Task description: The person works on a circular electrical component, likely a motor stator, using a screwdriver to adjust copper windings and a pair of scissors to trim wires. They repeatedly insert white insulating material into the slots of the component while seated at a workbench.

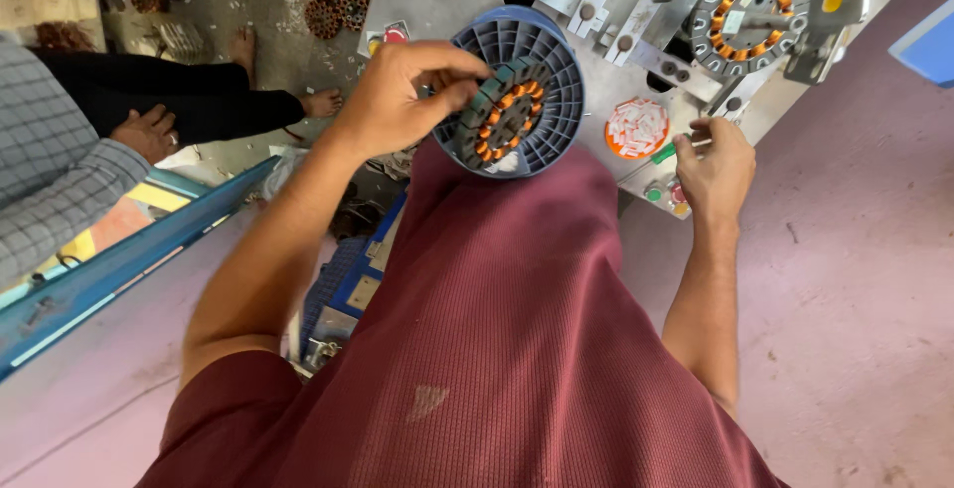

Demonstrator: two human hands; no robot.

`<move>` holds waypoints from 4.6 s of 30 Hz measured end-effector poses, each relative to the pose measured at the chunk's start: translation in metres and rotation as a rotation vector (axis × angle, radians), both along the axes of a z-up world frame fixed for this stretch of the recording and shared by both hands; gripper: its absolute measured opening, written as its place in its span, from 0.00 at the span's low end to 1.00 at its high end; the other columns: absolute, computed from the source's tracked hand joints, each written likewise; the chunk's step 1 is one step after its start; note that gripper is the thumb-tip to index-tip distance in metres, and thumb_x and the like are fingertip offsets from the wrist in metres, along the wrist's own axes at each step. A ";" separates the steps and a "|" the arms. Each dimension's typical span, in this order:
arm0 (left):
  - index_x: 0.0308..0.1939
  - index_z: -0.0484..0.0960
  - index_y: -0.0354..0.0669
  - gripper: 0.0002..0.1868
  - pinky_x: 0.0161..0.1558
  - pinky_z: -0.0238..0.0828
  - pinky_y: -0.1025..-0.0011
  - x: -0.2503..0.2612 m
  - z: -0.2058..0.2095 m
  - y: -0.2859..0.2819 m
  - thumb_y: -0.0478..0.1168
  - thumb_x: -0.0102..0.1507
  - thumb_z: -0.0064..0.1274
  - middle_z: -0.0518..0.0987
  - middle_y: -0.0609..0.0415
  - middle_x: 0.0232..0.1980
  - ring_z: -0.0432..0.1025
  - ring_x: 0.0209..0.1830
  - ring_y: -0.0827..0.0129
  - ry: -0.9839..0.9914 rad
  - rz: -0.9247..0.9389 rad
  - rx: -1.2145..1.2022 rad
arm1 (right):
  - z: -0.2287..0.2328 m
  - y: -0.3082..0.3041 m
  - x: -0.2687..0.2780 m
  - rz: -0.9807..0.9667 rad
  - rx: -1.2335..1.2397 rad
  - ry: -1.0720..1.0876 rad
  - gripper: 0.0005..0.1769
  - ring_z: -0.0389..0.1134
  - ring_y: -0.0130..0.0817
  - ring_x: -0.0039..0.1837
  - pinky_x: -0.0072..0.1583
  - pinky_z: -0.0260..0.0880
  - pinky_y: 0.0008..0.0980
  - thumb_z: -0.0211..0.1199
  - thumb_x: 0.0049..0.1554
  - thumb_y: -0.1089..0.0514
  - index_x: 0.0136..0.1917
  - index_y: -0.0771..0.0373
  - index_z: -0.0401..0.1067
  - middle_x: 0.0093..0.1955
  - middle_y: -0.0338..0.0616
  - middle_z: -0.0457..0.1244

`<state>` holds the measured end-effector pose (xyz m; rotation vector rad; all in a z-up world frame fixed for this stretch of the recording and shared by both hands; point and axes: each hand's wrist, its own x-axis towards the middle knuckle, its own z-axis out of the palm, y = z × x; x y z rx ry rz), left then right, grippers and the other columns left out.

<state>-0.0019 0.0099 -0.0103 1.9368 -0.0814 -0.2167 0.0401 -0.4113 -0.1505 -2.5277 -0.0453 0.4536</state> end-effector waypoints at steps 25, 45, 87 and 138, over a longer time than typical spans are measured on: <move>0.49 0.86 0.44 0.12 0.27 0.67 0.67 -0.001 -0.038 0.059 0.35 0.62 0.59 0.77 0.58 0.32 0.71 0.25 0.68 -0.745 -0.504 0.190 | -0.073 0.074 -0.076 -0.582 -0.126 -0.174 0.53 0.74 0.48 0.46 0.50 0.75 0.40 0.65 0.45 0.75 0.79 0.62 0.45 0.45 0.52 0.69; 0.76 0.54 0.45 0.53 0.80 0.59 0.63 0.040 -0.056 0.008 0.44 0.55 0.74 0.57 0.47 0.77 0.59 0.80 0.53 -0.400 -0.628 -0.340 | 0.165 0.297 -0.125 -0.608 0.635 -0.740 0.57 0.72 0.44 0.51 0.60 0.76 0.42 0.63 0.73 0.81 0.80 0.32 0.26 0.62 0.48 0.58; 0.65 0.81 0.43 0.16 0.79 0.60 0.65 0.082 -0.071 0.028 0.33 0.73 0.62 0.73 0.51 0.71 0.64 0.78 0.59 -0.162 -0.817 -0.777 | 0.190 0.277 -0.085 -0.339 0.430 -0.553 0.44 0.67 0.36 0.53 0.55 0.76 0.31 0.64 0.68 0.86 0.71 0.50 0.40 0.62 0.52 0.56; 0.69 0.72 0.31 0.20 0.81 0.58 0.63 0.076 -0.038 0.013 0.31 0.72 0.48 0.71 0.40 0.72 0.65 0.77 0.59 0.182 -0.606 -0.724 | -0.098 0.079 -0.070 -0.734 0.110 -0.229 0.10 0.68 0.40 0.42 0.48 0.69 0.38 0.75 0.51 0.65 0.43 0.65 0.74 0.40 0.47 0.67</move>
